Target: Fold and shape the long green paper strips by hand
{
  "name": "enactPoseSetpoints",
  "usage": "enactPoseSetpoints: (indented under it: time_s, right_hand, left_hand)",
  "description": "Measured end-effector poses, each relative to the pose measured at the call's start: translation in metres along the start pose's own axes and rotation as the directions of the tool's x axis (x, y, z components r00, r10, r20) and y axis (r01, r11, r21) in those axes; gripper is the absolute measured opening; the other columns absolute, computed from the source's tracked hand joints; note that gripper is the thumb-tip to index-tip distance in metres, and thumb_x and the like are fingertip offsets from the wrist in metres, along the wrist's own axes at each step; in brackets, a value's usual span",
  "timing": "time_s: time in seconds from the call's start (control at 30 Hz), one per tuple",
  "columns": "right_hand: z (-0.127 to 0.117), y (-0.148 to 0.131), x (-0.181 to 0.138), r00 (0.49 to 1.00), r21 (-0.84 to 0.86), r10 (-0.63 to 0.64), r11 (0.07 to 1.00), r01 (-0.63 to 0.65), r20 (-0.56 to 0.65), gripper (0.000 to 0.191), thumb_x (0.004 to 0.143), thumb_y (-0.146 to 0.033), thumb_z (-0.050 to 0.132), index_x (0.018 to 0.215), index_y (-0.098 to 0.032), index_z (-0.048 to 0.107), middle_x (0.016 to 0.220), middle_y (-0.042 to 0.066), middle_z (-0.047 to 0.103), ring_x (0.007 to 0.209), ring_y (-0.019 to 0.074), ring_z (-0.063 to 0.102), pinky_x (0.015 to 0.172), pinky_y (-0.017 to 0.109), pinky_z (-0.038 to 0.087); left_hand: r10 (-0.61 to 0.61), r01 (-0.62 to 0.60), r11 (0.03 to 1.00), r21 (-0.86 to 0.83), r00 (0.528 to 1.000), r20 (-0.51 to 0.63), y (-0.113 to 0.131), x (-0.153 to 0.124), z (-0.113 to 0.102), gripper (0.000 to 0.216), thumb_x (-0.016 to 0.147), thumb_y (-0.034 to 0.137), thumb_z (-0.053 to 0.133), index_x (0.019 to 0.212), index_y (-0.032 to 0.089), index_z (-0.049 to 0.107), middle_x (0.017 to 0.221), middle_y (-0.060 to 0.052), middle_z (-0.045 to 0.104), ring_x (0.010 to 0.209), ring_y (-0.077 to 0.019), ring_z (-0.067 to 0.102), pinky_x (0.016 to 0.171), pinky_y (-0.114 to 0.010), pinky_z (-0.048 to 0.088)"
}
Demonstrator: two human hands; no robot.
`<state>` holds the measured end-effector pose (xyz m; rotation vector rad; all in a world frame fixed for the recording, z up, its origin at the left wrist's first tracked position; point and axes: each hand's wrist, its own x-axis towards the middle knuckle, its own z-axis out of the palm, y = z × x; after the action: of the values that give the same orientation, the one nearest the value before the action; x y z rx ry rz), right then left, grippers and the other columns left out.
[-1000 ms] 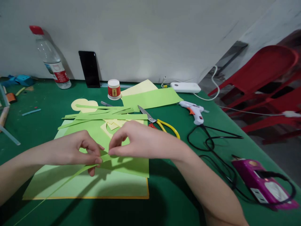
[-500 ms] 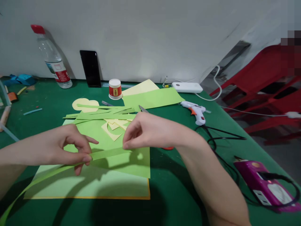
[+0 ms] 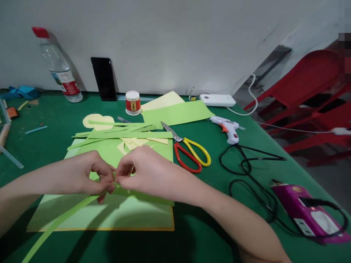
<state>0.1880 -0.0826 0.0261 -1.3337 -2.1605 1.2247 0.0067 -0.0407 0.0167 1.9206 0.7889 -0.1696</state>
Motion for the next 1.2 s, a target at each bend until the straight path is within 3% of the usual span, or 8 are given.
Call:
enactPoseSetpoints:
  time_s: [0.1,0.27,0.43,0.6,0.77,0.9,1.07,1.2]
  right_hand:
    - [0.008,0.003,0.004,0.998,0.038,0.048,0.998,-0.049,0.046,0.018,0.071,-0.018,0.052,0.076,-0.013,0.068,0.071,0.003,0.067,0.064,0.0128,0.058,0.057,0.022,0.042]
    - [0.006,0.007,0.006,0.998,0.058,0.069,0.996,-0.07,0.01,0.015,0.065,-0.017,0.053,0.072,-0.013,0.066,0.067,0.002,0.065,0.061,0.0113,0.055,0.052,0.02,0.039]
    - [0.001,0.007,0.002,0.997,0.045,0.033,0.998,-0.036,0.068,0.011,0.065,-0.019,0.052,0.066,-0.015,0.062,0.063,-0.001,0.06,0.058,0.0094,0.049,0.051,0.02,0.036]
    - [-0.014,0.006,-0.005,0.993,0.003,0.063,0.998,-0.064,0.1,0.009,0.063,-0.015,0.049,0.063,-0.017,0.058,0.064,-0.002,0.059,0.061,0.0098,0.05,0.055,0.021,0.038]
    - [-0.035,0.008,-0.011,0.985,-0.064,0.104,0.993,-0.097,0.134,0.009,0.065,-0.012,0.048,0.06,-0.017,0.053,0.061,-0.004,0.053,0.056,0.0074,0.043,0.05,0.019,0.034]
    - [-0.052,0.015,-0.015,0.962,-0.1,0.22,0.973,-0.206,0.161,0.007,0.065,-0.014,0.048,0.061,-0.017,0.053,0.056,-0.005,0.049,0.048,0.0063,0.04,0.045,0.019,0.032]
    - [-0.062,0.019,-0.019,0.954,-0.161,0.288,0.941,-0.299,-0.086,0.008,0.067,-0.023,0.055,0.066,-0.017,0.06,0.063,-0.001,0.058,0.056,0.0101,0.048,0.05,0.021,0.036]
    - [-0.037,0.006,-0.014,0.988,-0.116,0.09,0.988,-0.105,-0.124,0.011,0.072,-0.024,0.055,0.069,-0.018,0.063,0.069,-0.001,0.063,0.067,0.0104,0.055,0.062,0.02,0.041]
  left_hand:
    - [-0.051,0.052,0.999,-0.005,0.996,0.066,0.0,0.001,0.001,0.022,0.074,0.024,0.047,0.063,0.015,0.063,0.06,0.0,0.063,0.051,-0.0094,0.048,0.048,-0.019,0.033]
    - [-0.04,0.041,0.999,-0.026,0.998,0.045,-0.002,0.003,0.001,0.023,0.076,0.027,0.047,0.066,0.013,0.063,0.058,-0.001,0.062,0.045,-0.0075,0.039,0.043,-0.019,0.025]
    - [-0.015,0.022,0.996,-0.088,0.997,0.077,0.005,-0.001,0.001,0.028,0.079,0.032,0.048,0.068,0.015,0.066,0.056,0.0,0.061,0.04,-0.006,0.025,0.039,-0.02,0.02]
    - [-0.04,0.048,0.995,-0.089,0.996,0.086,0.012,-0.011,-0.007,0.028,0.079,0.032,0.049,0.07,0.015,0.069,0.056,-0.001,0.062,0.041,-0.0068,0.024,0.039,-0.021,0.021]
    - [0.01,-0.007,0.999,-0.051,0.998,0.063,0.0,-0.018,-0.017,0.033,0.081,0.042,0.05,0.073,0.016,0.07,0.058,-0.001,0.065,0.041,-0.0074,0.027,0.038,-0.022,0.022]
    - [-0.01,0.013,0.999,-0.044,0.997,0.071,-0.005,-0.02,-0.022,0.033,0.081,0.043,0.05,0.074,0.017,0.069,0.058,-0.002,0.066,0.043,-0.008,0.029,0.039,-0.023,0.023]
    - [-0.033,0.033,0.999,-0.005,0.998,0.058,-0.004,-0.017,-0.02,0.033,0.081,0.042,0.051,0.07,0.017,0.07,0.056,-0.001,0.064,0.043,-0.008,0.029,0.04,-0.023,0.023]
    - [-0.05,0.05,0.999,-0.006,0.996,0.072,0.0,-0.011,-0.012,0.03,0.08,0.037,0.05,0.067,0.017,0.068,0.055,0.0,0.06,0.042,-0.0069,0.028,0.04,-0.021,0.022]
